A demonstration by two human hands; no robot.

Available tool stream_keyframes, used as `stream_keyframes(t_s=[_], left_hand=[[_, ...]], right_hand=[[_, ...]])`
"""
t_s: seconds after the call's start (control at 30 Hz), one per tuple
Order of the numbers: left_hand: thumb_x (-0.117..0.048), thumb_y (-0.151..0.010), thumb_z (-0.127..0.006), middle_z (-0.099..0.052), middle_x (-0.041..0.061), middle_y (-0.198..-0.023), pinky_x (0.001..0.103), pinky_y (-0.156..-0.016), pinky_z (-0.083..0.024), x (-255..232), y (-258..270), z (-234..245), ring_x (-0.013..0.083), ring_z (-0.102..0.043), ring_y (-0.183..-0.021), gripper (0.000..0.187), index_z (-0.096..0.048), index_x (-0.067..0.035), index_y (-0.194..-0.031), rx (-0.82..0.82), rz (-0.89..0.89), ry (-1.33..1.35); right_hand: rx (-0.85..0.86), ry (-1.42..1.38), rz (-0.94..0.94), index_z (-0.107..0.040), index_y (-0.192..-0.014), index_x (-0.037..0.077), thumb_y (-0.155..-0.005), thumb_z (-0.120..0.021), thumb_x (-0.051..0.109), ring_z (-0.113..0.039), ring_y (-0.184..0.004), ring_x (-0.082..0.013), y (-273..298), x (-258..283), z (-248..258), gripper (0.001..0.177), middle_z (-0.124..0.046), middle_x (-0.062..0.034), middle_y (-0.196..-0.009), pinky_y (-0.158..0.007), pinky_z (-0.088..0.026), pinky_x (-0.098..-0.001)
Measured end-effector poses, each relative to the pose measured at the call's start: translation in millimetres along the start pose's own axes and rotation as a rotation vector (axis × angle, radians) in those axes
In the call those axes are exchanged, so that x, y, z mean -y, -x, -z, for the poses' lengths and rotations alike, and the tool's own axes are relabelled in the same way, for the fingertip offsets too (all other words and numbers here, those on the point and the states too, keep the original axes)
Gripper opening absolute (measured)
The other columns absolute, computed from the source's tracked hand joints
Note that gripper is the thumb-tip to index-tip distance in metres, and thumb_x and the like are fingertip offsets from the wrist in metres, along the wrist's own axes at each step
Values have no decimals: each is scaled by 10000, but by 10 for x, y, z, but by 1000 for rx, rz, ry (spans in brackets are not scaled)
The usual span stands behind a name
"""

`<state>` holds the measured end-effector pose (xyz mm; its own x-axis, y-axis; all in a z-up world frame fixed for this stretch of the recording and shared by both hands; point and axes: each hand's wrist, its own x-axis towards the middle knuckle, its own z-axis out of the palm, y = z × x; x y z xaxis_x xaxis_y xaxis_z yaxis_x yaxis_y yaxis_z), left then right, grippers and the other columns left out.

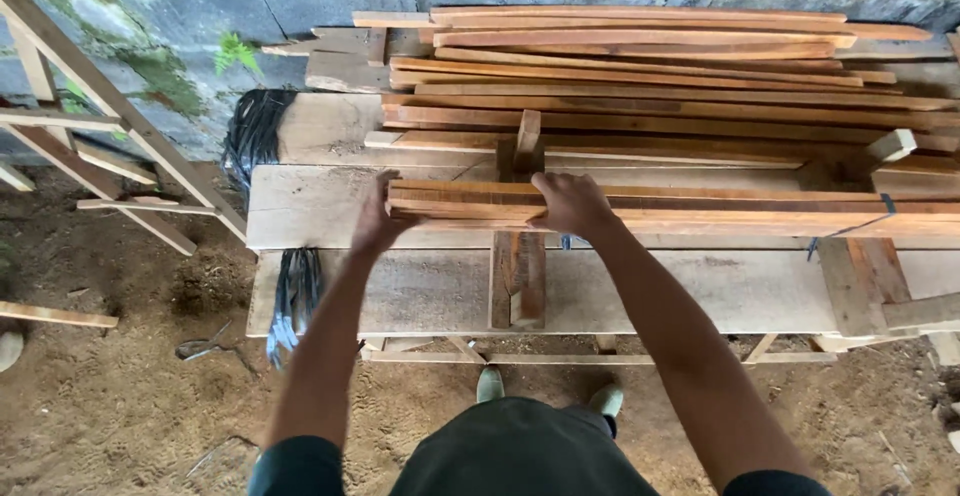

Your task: Bundling several long wooden slats together using plastic ties.

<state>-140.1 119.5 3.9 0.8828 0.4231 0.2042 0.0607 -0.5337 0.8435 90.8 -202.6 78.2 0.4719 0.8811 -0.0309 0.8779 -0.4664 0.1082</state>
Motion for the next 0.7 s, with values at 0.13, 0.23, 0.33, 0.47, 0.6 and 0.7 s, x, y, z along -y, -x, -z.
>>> stream_keyframes(t_s=[0.13,0.23,0.33,0.47,0.6,0.7], left_hand=[[-222,-695,-968,-539,235,-1454,625,-1157,-396,21,234,-155,495,-523,-1323,1110,-281,-199,-1566,18,190,217],[-217,-766,-931,-561,262,-1426,647,-1157,-391,-37,238,-188,518,-533,-1301,1000,-313,-174,-1552,-1,235,276],[-321,-783,-923,-578,283,-1392,635,-1141,-410,143,252,-230,514,-520,-1314,936,-378,-133,-1521,-41,250,208],[-376,-787,-914,-592,334,-1321,643,-1118,-418,215,220,-299,538,-536,-1282,878,-447,-76,-1468,-69,252,96],[-337,-782,-913,-590,313,-1351,625,-1136,-415,100,203,-254,529,-533,-1291,855,-437,-96,-1450,-59,280,112],[-322,-753,-929,-615,308,-1318,635,-1116,-434,133,188,-225,529,-555,-1264,828,-473,-96,-1406,-50,274,74]], right_hand=[[-42,-16,27,-502,-1183,199,-696,-772,688,-747,-918,-304,6,6,57,741,-698,-30,-1001,-762,-580,-539],[-13,-27,13,-509,-1175,193,-709,-759,688,-755,-920,-312,46,-23,157,725,-715,-38,-989,-781,-577,-547],[-23,-8,17,-521,-1163,193,-710,-760,682,-763,-888,-311,10,30,134,709,-728,-41,-957,-768,-579,-540],[-58,8,45,-536,-1152,195,-714,-725,731,-769,-839,-309,28,-16,59,717,-729,-51,-907,-739,-586,-532],[-2,-24,21,-525,-1188,189,-751,-739,654,-764,-898,-337,65,17,173,674,-734,-66,-967,-775,-571,-545],[1,-24,20,-537,-1177,196,-753,-734,659,-768,-904,-329,70,15,155,658,-741,-64,-966,-789,-575,-537]])
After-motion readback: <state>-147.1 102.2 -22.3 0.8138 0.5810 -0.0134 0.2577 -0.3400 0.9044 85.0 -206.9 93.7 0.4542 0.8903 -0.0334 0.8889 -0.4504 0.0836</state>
